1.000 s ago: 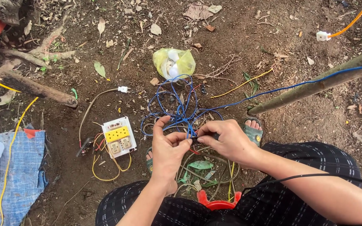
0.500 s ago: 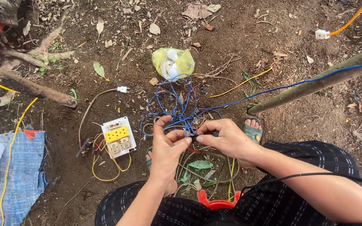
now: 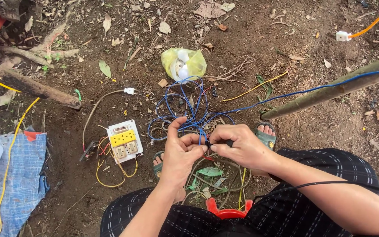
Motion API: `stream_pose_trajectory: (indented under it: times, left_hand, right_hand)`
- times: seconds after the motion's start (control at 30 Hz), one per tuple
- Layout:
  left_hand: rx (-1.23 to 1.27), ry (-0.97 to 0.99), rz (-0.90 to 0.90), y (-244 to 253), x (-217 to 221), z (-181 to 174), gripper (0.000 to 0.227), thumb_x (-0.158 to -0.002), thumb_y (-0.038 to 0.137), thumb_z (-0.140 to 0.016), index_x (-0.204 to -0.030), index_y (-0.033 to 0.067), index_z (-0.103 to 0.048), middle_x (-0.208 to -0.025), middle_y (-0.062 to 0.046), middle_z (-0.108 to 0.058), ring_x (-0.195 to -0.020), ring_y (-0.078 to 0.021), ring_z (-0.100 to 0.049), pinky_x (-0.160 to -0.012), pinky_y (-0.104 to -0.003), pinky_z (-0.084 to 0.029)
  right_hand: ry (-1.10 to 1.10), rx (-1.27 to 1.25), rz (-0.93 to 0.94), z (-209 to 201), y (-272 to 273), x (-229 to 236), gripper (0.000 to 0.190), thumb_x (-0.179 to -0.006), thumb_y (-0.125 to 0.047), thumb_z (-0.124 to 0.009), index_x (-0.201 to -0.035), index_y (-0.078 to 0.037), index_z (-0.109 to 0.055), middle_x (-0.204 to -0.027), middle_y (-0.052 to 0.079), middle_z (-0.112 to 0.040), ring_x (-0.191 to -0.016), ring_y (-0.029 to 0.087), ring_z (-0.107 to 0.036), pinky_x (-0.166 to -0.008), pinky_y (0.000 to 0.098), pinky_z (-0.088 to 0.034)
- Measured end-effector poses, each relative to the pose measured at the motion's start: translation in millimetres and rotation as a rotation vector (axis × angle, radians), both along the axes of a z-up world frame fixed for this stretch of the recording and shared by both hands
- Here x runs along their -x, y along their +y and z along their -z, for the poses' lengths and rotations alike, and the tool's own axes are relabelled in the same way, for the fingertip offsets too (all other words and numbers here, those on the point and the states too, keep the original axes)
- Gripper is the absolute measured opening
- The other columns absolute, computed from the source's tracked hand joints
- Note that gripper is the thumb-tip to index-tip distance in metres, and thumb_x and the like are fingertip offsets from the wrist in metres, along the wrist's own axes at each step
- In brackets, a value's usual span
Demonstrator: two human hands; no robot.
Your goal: Stripping wire insulation and twisting wires together to connect them to an electrical panel setup on the ground.
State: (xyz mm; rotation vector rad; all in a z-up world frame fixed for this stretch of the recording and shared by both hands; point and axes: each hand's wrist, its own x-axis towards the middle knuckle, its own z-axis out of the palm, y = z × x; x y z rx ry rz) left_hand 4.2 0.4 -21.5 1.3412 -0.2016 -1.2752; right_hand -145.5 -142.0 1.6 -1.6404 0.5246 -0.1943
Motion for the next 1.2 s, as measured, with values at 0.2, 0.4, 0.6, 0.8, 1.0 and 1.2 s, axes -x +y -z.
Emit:
stream_pose_trajectory:
  times: [0.2, 0.4, 0.6, 0.8, 1.0, 1.2]
  left_hand:
    - [0.042, -0.013, -0.062, -2.4, -17.3, -12.9, 0.078, -0.078, -0.018, -0.065, -0.144, 0.0134, -0.039, -0.094, -0.014, -0.069, -0.081, -0.0193, -0.071, -0.08, -0.032, -0.061]
    - [-0.008, -0.071, -0.11, 27.7, -55.1, -22.2, 0.067, -0.075, -0.021, -0.064, -0.135, 0.0072, -0.054, -0.089, -0.02, -0.07, -0.084, -0.0298, -0.075, -0.08, -0.038, -0.06]
    - [-0.073, -0.054, -0.233, 59.9, -91.1, -25.0, 0.061, -0.076, -0.017, -0.065, -0.131, 0.0046, -0.053, -0.091, -0.02, -0.071, -0.079, -0.029, -0.076, -0.074, -0.035, -0.062]
    - [-0.318, 0.061, -0.336, 99.3, -146.9, -21.3, 0.062, -0.079, -0.017, -0.056, -0.139, -0.0046, -0.048, -0.11, -0.026, -0.061, -0.089, -0.0356, -0.065, -0.085, -0.046, -0.056]
    - [-0.218, 0.21, -0.527, 173.5, -161.5, 96.4, 0.048, -0.083, -0.016, -0.055, -0.129, -0.0021, -0.049, -0.1, -0.019, -0.061, -0.08, -0.0283, -0.067, -0.072, -0.036, -0.058]
    - [-0.1, 0.377, -0.635, 200.1, -164.0, 160.9, 0.054, -0.082, -0.016, -0.055, -0.133, 0.0003, -0.048, -0.104, -0.022, -0.062, -0.084, -0.0322, -0.066, -0.075, -0.042, -0.056]
  right_hand:
    - [0.087, -0.001, 0.077, -3.3, -3.4, -10.6, 0.017, -0.086, -0.011, -0.075, -0.1, -0.004, -0.079, -0.082, 0.013, -0.079, -0.072, 0.02, -0.066, -0.069, 0.0374, -0.054]
    - [0.28, 0.142, -0.061, 45.7, -11.4, -6.0, 0.016, -0.089, -0.012, -0.073, -0.101, -0.005, -0.08, -0.09, 0.019, -0.081, -0.086, 0.036, -0.077, -0.08, 0.0455, -0.057]
    - [0.811, 0.345, -0.181, 209.4, 9.6, 3.1, 0.022, -0.096, -0.03, -0.064, -0.11, -0.02, -0.078, -0.102, 0.011, -0.081, -0.101, 0.037, -0.075, -0.088, 0.048, -0.058]
    - [0.905, 0.639, -0.246, 312.1, 9.1, 7.6, 0.026, -0.087, -0.04, -0.069, -0.102, -0.02, -0.077, -0.094, 0.011, -0.076, -0.085, 0.037, -0.071, -0.073, 0.0482, -0.058]
    - [0.817, 0.508, -0.143, 316.5, -27.6, -77.6, 0.028, -0.088, -0.027, -0.066, -0.111, -0.015, -0.077, -0.106, 0.008, -0.077, -0.091, 0.036, -0.072, -0.081, 0.0474, -0.057]
    - [0.515, 0.689, 0.048, 359.9, -81.5, -158.1, 0.022, -0.083, -0.018, -0.063, -0.095, -0.006, -0.077, -0.094, 0.013, -0.077, -0.079, 0.04, -0.07, -0.071, 0.0462, -0.055]
